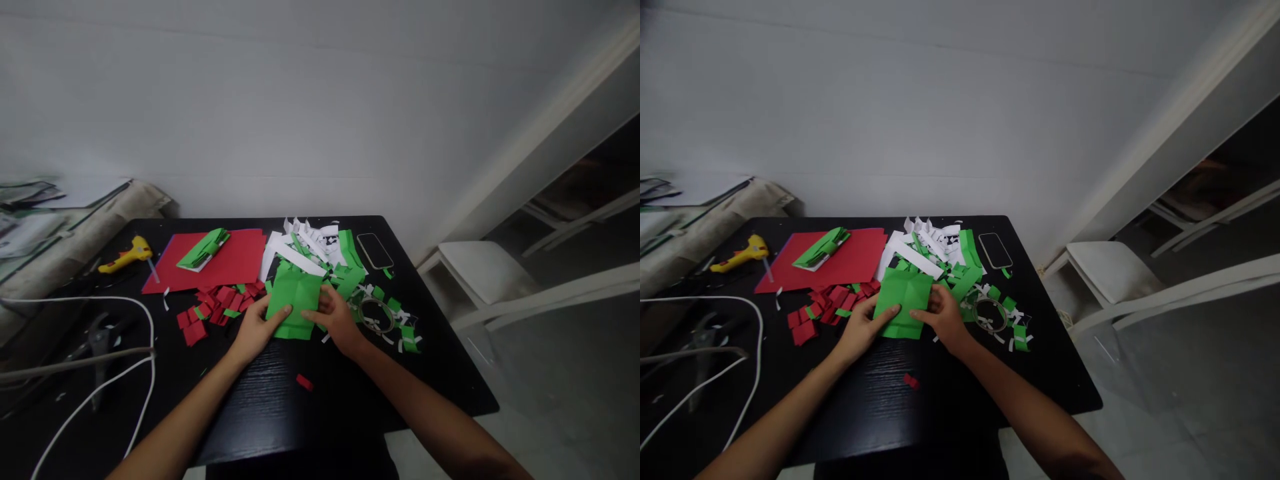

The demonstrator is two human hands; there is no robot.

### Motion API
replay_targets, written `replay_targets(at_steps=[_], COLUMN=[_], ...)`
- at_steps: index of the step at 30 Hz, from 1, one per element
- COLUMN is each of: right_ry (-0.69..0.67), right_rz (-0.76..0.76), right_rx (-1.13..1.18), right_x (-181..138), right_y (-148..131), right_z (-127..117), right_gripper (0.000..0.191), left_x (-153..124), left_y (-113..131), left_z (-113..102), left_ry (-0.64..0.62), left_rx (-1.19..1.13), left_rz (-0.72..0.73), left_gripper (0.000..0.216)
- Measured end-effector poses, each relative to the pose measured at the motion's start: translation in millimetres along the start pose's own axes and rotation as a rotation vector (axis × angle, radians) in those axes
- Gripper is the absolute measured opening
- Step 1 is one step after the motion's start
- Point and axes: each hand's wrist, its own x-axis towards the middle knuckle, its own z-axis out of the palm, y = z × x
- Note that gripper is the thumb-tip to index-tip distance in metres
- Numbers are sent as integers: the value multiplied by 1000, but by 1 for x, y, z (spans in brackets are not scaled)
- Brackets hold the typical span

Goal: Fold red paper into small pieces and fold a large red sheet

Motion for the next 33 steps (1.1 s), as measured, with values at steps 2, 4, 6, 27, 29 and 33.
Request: replay_targets(at_steps=[2, 4, 6, 27, 29, 33], right_ry=[-21, -11, 16, 14, 21, 59], right_rz=[-23, -52, -80, -372, -397, -504], right_rx=[-45, -96, -155, -1631, -1653, -1570], right_x=[-2, -2, 0, 18, 19, 22], right_y=[1, 2, 2, -37, -34, -36], right_z=[-1, -3, -6, -76, -78, -80], right_gripper=[47, 38, 31, 51, 44, 29], left_x=[0, 0, 0, 11, 10, 11], left_y=[0, 0, 0, -4, -4, -4], left_z=[2, 4, 6, -6, -3, 0], left_ry=[1, -1, -11, 266, 226, 222], left_rx=[22, 37, 33, -56, -72, -93], left_rz=[12, 28, 36, 138, 154, 181], left_gripper=[48, 47, 47, 61, 65, 67])
